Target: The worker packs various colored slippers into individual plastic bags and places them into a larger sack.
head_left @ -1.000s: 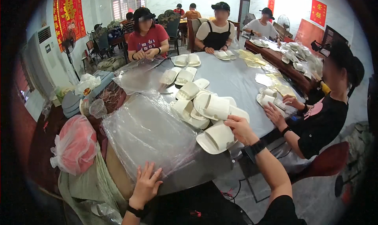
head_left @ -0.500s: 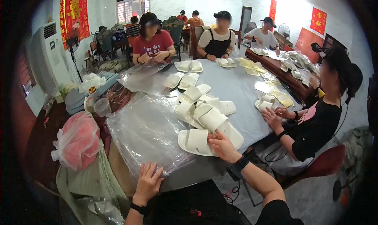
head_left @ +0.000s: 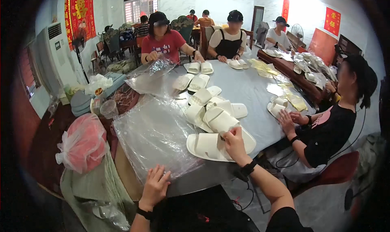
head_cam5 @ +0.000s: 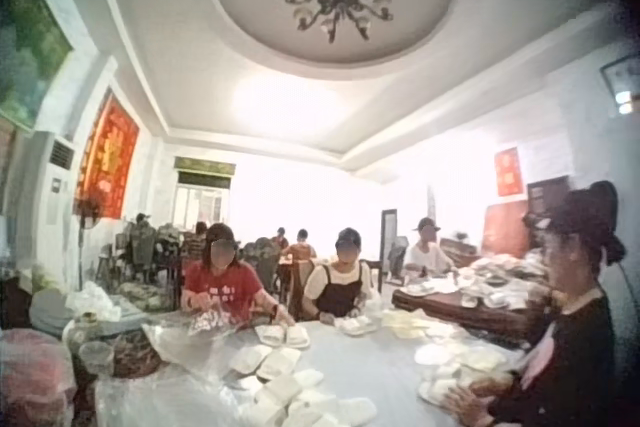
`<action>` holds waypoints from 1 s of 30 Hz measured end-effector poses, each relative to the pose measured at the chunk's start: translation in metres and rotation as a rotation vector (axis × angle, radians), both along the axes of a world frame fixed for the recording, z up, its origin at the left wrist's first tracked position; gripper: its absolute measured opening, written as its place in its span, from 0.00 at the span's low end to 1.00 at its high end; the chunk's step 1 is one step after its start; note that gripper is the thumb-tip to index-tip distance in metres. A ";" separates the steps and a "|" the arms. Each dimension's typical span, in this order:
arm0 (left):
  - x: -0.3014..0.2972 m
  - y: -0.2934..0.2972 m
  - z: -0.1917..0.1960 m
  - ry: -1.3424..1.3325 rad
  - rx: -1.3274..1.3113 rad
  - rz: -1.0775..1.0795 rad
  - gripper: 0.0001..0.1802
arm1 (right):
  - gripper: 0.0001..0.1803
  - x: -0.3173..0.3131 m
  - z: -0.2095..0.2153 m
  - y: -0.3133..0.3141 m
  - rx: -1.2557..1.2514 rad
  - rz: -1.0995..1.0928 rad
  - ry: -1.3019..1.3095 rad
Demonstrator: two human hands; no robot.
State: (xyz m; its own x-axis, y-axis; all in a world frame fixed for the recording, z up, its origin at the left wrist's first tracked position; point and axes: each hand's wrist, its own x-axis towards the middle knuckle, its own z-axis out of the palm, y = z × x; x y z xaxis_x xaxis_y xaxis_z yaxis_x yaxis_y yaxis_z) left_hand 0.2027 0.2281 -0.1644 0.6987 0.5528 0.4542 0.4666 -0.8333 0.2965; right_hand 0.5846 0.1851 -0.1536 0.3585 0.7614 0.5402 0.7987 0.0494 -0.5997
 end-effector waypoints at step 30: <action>-0.003 0.004 -0.004 -0.011 0.028 -0.094 0.26 | 0.10 0.012 0.020 -0.057 -0.191 0.208 0.287</action>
State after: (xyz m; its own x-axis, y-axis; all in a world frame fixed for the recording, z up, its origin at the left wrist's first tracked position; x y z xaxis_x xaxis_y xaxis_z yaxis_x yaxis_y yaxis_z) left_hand 0.1992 0.2322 -0.1685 0.7419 0.4716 0.4766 0.3825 -0.8815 0.2770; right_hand 0.5963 0.1280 -0.1339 0.3017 0.9107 0.2823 0.5823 0.0585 -0.8109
